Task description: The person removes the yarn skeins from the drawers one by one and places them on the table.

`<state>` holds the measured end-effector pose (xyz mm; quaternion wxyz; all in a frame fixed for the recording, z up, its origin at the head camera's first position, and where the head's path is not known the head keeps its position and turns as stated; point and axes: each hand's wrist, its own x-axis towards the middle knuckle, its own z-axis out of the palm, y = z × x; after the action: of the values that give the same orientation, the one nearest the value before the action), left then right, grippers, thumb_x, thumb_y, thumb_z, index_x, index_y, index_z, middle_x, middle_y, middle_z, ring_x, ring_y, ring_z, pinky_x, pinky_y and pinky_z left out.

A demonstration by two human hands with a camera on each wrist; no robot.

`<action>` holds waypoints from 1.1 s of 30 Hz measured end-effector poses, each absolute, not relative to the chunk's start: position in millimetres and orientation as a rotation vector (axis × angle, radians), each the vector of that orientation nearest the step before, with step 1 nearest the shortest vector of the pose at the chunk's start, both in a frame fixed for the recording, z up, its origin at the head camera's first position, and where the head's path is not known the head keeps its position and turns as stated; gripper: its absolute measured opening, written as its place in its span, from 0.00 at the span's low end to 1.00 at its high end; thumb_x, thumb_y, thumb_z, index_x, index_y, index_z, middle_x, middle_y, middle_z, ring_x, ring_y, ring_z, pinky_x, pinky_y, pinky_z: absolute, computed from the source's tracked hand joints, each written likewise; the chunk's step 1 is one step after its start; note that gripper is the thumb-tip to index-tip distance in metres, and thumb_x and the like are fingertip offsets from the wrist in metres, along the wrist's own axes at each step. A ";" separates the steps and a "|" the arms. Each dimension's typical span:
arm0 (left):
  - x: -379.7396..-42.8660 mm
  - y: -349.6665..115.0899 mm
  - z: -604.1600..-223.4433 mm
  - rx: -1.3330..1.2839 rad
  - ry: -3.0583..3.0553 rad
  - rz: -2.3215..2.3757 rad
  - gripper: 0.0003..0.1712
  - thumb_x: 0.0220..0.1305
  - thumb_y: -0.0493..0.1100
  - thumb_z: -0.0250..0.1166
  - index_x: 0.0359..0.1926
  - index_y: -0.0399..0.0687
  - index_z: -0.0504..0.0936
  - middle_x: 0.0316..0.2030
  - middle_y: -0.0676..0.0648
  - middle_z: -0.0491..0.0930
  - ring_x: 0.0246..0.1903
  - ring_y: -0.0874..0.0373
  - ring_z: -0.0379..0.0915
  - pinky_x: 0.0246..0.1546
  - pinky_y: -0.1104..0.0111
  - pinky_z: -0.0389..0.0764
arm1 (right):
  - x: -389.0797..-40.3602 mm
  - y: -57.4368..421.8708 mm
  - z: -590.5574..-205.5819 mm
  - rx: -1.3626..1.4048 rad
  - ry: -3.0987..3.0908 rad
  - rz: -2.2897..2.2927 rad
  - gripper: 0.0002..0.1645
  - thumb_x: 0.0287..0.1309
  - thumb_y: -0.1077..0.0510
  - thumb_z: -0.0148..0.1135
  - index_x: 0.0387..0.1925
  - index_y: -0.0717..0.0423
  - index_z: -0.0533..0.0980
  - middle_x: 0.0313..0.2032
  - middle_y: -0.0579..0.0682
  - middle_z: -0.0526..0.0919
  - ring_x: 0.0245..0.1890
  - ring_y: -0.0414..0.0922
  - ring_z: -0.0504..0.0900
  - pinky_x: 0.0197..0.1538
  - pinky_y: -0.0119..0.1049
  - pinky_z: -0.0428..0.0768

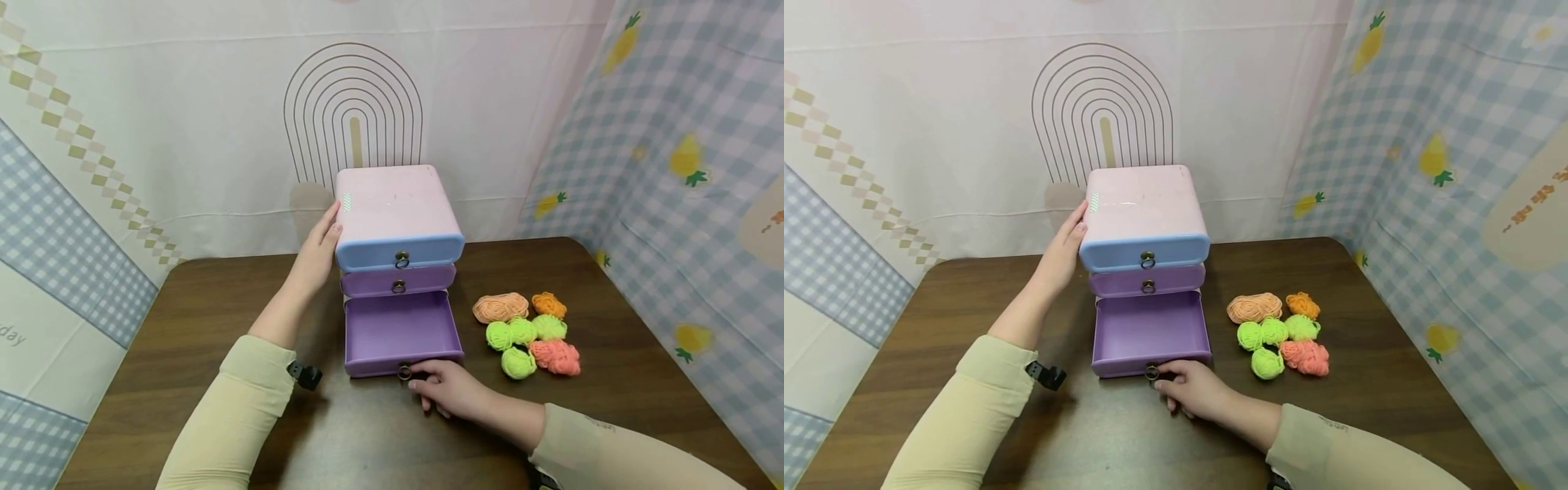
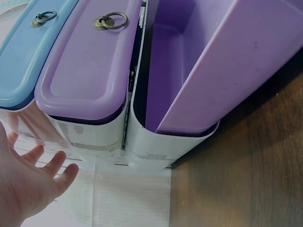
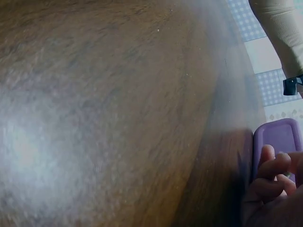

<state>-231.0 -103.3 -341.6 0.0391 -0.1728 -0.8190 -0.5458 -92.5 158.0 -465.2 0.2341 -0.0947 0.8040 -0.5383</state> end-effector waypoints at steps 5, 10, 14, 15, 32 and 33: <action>-246.5 -107.2 -358.4 -0.533 -2.504 -1.675 0.32 0.79 0.52 0.41 0.79 0.53 0.50 0.77 0.44 0.48 0.75 0.48 0.42 0.73 0.50 0.46 | -93.3 155.2 -466.8 -0.225 2.254 -1.484 0.17 0.67 0.54 0.61 0.51 0.60 0.81 0.14 0.46 0.74 0.07 0.36 0.62 0.12 0.30 0.64; -261.6 -111.0 -377.1 -0.527 -2.492 -1.662 0.32 0.78 0.59 0.41 0.78 0.65 0.50 0.77 0.51 0.48 0.75 0.53 0.42 0.73 0.51 0.46 | -95.1 153.5 -469.4 -0.200 2.299 -1.484 0.16 0.67 0.54 0.62 0.49 0.60 0.82 0.13 0.44 0.72 0.07 0.35 0.62 0.12 0.29 0.64; -263.0 -110.7 -379.3 -0.537 -2.480 -1.647 0.32 0.77 0.62 0.41 0.78 0.69 0.51 0.77 0.53 0.49 0.75 0.54 0.43 0.73 0.52 0.47 | -98.2 153.7 -467.9 -0.195 2.326 -1.498 0.15 0.66 0.55 0.62 0.48 0.60 0.83 0.12 0.44 0.72 0.07 0.35 0.62 0.13 0.29 0.63; -262.9 -110.5 -379.3 -0.536 -2.479 -1.644 0.32 0.77 0.62 0.41 0.78 0.69 0.51 0.77 0.53 0.49 0.75 0.54 0.44 0.73 0.52 0.47 | -99.5 153.9 -467.0 -0.194 2.332 -1.501 0.14 0.66 0.55 0.62 0.48 0.59 0.83 0.12 0.44 0.72 0.07 0.35 0.62 0.13 0.29 0.63; -251.9 -108.1 -365.2 -0.530 -2.506 -1.643 0.32 0.79 0.56 0.42 0.79 0.60 0.51 0.77 0.48 0.48 0.75 0.50 0.43 0.73 0.50 0.47 | -134.7 155.3 -466.5 -0.209 2.417 -1.447 0.11 0.64 0.59 0.63 0.46 0.57 0.84 0.13 0.45 0.73 0.09 0.38 0.65 0.14 0.31 0.65; -251.5 -108.2 -365.3 -0.526 -2.508 -1.639 0.32 0.79 0.57 0.42 0.79 0.61 0.51 0.77 0.49 0.49 0.75 0.50 0.44 0.73 0.50 0.47 | -137.6 154.8 -466.6 -0.210 2.426 -1.440 0.11 0.64 0.60 0.63 0.46 0.57 0.84 0.13 0.45 0.73 0.10 0.38 0.66 0.14 0.31 0.66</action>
<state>-251.5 -108.2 -365.3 0.0499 -0.1727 -0.8235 -0.5382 -137.6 154.8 -466.6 0.1559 -0.0732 0.8471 -0.5027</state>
